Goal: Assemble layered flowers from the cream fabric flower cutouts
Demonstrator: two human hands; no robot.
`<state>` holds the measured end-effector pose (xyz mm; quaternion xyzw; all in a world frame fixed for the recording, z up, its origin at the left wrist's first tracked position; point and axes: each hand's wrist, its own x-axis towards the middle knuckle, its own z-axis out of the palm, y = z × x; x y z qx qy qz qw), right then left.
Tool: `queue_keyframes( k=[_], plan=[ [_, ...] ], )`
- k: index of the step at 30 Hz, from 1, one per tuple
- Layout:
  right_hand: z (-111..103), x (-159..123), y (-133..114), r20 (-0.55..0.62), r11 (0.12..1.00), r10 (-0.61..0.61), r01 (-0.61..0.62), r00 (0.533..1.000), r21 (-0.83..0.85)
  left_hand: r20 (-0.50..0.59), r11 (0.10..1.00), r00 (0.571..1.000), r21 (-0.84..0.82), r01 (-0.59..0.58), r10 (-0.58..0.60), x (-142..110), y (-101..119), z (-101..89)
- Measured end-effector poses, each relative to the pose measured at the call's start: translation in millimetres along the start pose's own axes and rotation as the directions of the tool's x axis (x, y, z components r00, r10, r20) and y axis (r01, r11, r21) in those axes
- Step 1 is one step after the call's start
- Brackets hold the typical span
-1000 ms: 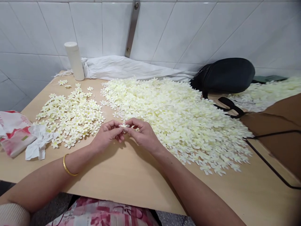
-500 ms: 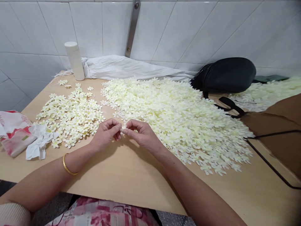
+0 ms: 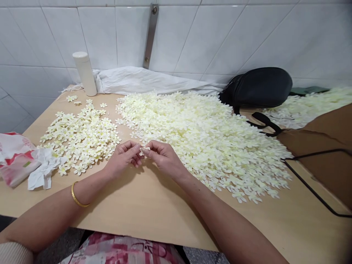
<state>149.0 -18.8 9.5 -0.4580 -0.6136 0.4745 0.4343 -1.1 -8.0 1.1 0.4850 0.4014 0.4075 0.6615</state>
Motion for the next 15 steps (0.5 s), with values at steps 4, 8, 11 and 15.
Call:
queue_keyframes(
  k=[4,8,11,15],
  plan=[
    [-0.1,1.7,1.8,-0.081,1.0,0.011,-0.011,0.997,0.006,0.007,0.999,1.0,0.023,0.024,-0.025,-0.7,0.8,2.5],
    [1.9,2.9,3.9,-0.1,0.999,-0.02,0.017,0.995,-0.034,-0.003,0.998,1.0,0.052,0.019,-0.018,-1.8,3.1,4.4],
    [5.7,2.9,5.4,-0.052,1.0,-0.031,0.031,0.998,-0.007,-0.012,0.999,1.0,0.051,0.007,-0.007,-2.3,4.7,5.2],
    [8.0,3.1,7.2,-0.062,0.998,-0.03,0.026,0.998,-0.064,-0.041,0.998,0.999,0.056,-0.009,0.011,-2.8,7.0,5.0]
  ],
)
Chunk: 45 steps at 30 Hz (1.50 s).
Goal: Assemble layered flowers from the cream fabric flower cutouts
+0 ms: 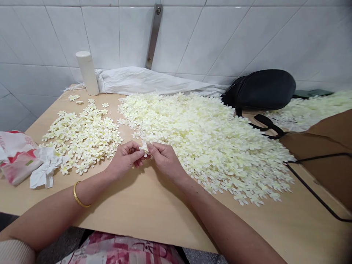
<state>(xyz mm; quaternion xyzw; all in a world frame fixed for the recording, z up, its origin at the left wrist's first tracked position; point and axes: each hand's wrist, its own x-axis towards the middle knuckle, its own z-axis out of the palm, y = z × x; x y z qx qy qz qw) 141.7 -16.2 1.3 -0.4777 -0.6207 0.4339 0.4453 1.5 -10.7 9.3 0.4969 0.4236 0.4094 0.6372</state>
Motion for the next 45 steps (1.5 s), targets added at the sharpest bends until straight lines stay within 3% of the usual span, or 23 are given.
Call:
queue_keyframes(
  k=[4,7,12,18,22,27,32,41,43,45],
  plan=[
    [-4,2,1,-0.104,0.998,-0.017,0.011,0.994,-0.064,-0.009,1.0,1.0,0.009,0.022,-0.022,0,0,-0.5],
    [-10,5,3,-0.132,0.999,0.034,-0.028,0.991,0.045,-0.05,0.994,0.995,-0.079,0.077,-0.081,2,-4,-1.1],
    [-11,8,9,-0.032,0.962,0.13,-0.119,0.991,0.246,-0.042,0.93,0.979,-0.322,0.176,-0.199,7,-6,-3.9],
    [-7,6,7,0.048,0.959,0.108,-0.117,0.993,0.256,0.031,0.936,0.981,-0.294,0.193,-0.192,7,-5,-3.6],
    [-9,6,6,0.081,0.983,0.064,-0.077,0.995,0.165,0.014,0.954,0.986,-0.252,0.165,-0.167,7,-8,-2.8],
    [-12,6,4,0.008,1.0,-0.001,0.001,1.0,0.003,0.004,0.957,0.988,-0.246,0.152,-0.156,7,-9,-3.7],
    [-10,4,0,-0.008,0.998,-0.032,0.032,0.999,-0.058,0.009,0.964,0.989,-0.218,0.149,-0.15,7,-10,-4.0],
    [-38,18,9,-0.282,0.998,-0.036,0.017,0.959,-0.068,-0.036,0.942,0.964,-0.223,0.25,-0.265,8,-2,-3.7],
    [-43,20,16,-0.289,0.975,-0.094,0.029,0.953,-0.222,-0.042,0.932,0.957,-0.24,0.27,-0.288,9,-1,-3.8],
    [-43,21,21,-0.249,0.882,-0.225,0.088,0.942,-0.463,-0.045,0.929,0.954,-0.241,0.279,-0.298,9,0,-3.9]
  ],
)
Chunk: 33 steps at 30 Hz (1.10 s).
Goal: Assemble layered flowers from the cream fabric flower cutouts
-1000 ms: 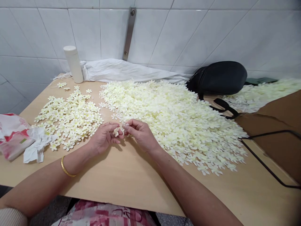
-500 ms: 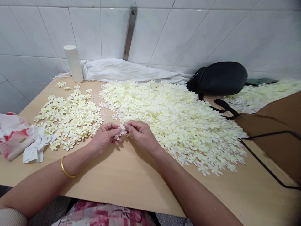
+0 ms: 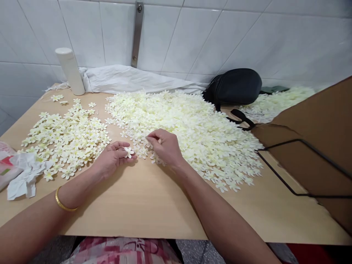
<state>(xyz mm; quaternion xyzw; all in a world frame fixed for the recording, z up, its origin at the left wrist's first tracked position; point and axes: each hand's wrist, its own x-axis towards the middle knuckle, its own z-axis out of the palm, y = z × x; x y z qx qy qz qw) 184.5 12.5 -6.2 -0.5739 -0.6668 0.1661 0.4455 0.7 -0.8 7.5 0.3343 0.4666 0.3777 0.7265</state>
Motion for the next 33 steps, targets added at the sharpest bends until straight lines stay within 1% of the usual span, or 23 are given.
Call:
queue_keyframes(
  k=[2,3,4,6,8,10,12,14,15,16,17,18,20,22,25,27,29,33],
  plan=[
    [2,-3,0,-0.017,0.973,-0.138,0.132,0.99,-0.188,-0.01,1.0,1.0,0.007,-0.012,0.012,0,0,0.3],
    [3,-4,-2,-0.029,0.956,-0.183,0.171,0.983,-0.236,-0.013,1.0,1.0,0.01,-0.024,0.024,1,-1,0.5],
    [4,-6,-5,-0.042,0.949,-0.208,0.191,0.977,-0.249,-0.018,0.999,0.999,0.012,-0.039,0.039,1,-1,0.9],
    [5,-10,-13,-0.032,0.96,-0.22,0.21,0.975,-0.183,-0.026,0.997,0.997,0.021,-0.074,0.074,0,-2,1.7],
    [6,-13,-21,0.046,0.977,-0.202,0.204,0.978,-0.057,-0.022,0.993,0.994,0.041,-0.111,0.111,-2,-2,2.7],
    [8,-17,-28,0.189,0.985,-0.17,0.163,0.967,0.053,-0.004,0.985,0.988,0.079,-0.152,0.153,-5,-2,3.4],
    [12,-20,-33,0.342,0.987,-0.122,0.076,0.932,0.143,0.013,0.97,0.979,0.131,-0.206,0.206,-7,-2,3.7],
    [15,-22,-36,0.443,0.966,-0.042,-0.077,0.895,0.247,0.021,0.947,0.965,0.19,-0.26,0.261,-8,-2,3.5],
    [16,-23,-37,0.465,0.941,0.002,-0.159,0.885,0.298,0.03,0.933,0.958,0.219,-0.284,0.285,-8,-3,3.3],
    [17,-24,-37,0.469,0.913,0.043,-0.226,0.882,0.341,0.042,0.921,0.952,0.245,-0.304,0.303,-8,-4,3.0],
    [18,-25,-38,0.453,0.89,0.079,-0.267,0.888,0.369,0.056,0.91,0.947,0.267,-0.318,0.315,-8,-4,2.7],
    [18,-25,-38,0.422,0.883,0.104,-0.279,0.9,0.377,0.067,0.901,0.944,0.286,-0.327,0.322,-8,-5,2.4],
    [18,-25,-38,0.344,0.899,0.13,-0.257,0.93,0.356,0.071,0.896,0.947,0.306,-0.321,0.315,-8,-5,1.8],
    [17,-24,-38,0.289,0.913,0.145,-0.24,0.946,0.33,0.062,0.914,0.96,0.292,-0.281,0.275,-8,-5,1.3],
    [17,-23,-38,0.26,0.914,0.162,-0.244,0.952,0.324,0.07,0.954,0.98,0.222,-0.199,0.188,-7,-6,0.8],
    [17,-24,-39,0.241,0.919,0.161,-0.234,0.957,0.317,0.095,0.963,0.983,0.206,-0.173,0.156,-7,-7,0.9],
    [19,-25,-39,0.229,0.926,0.151,-0.219,0.962,0.307,0.118,0.96,0.98,0.215,-0.181,0.158,-6,-8,1.2],
    [23,-28,-40,0.22,0.938,0.128,-0.19,0.967,0.288,0.117,0.961,0.978,0.2,-0.192,0.171,-6,-10,1.8]
  ],
)
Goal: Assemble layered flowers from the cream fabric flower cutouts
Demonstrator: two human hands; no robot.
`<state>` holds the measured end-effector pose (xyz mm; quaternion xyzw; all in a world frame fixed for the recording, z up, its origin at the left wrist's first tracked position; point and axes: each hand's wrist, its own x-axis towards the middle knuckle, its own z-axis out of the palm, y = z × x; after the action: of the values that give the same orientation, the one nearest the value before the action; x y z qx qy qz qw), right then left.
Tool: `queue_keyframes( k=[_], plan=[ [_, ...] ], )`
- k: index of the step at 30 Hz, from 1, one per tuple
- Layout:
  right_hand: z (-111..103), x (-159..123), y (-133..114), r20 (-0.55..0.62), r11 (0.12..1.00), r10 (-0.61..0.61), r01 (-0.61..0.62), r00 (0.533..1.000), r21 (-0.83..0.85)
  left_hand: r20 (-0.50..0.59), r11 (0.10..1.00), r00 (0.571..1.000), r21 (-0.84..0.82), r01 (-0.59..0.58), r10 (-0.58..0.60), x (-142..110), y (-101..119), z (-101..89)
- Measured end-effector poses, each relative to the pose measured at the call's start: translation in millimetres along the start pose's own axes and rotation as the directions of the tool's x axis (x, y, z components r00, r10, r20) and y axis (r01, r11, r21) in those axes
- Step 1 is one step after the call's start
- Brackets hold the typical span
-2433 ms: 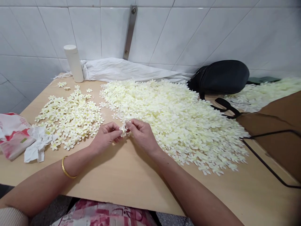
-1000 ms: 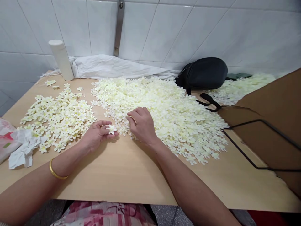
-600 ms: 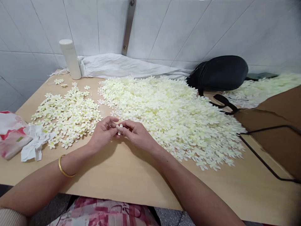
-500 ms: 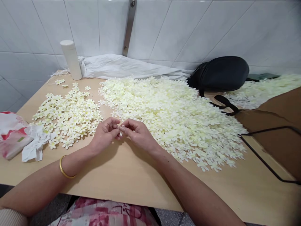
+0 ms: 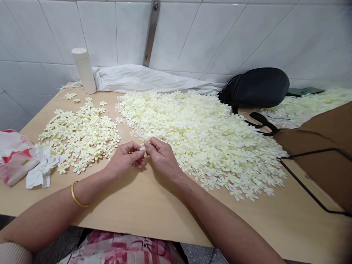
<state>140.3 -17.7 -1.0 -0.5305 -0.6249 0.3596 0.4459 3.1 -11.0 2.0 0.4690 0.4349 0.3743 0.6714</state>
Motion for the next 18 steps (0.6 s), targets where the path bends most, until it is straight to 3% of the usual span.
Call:
queue_keyframes(
  k=[7,11,15,18],
  plan=[
    [5,2,2,0.006,0.999,-0.006,0.006,1.0,-0.033,0.027,1.0,1.0,-0.005,-0.001,0.001,-1,0,1.5],
    [2,3,2,0.003,0.997,0.037,-0.037,0.999,0.067,0.023,1.0,1.0,0.024,-0.008,0.007,-1,1,1.5],
    [-4,6,3,0.147,0.971,0.028,-0.062,0.989,0.23,-0.031,0.997,0.999,0.065,-0.037,0.039,-1,4,-1.6],
    [-7,7,4,0.229,0.969,0.019,-0.074,0.973,0.235,-0.054,0.99,0.996,0.125,-0.064,0.071,-1,5,-3.6]
  ],
)
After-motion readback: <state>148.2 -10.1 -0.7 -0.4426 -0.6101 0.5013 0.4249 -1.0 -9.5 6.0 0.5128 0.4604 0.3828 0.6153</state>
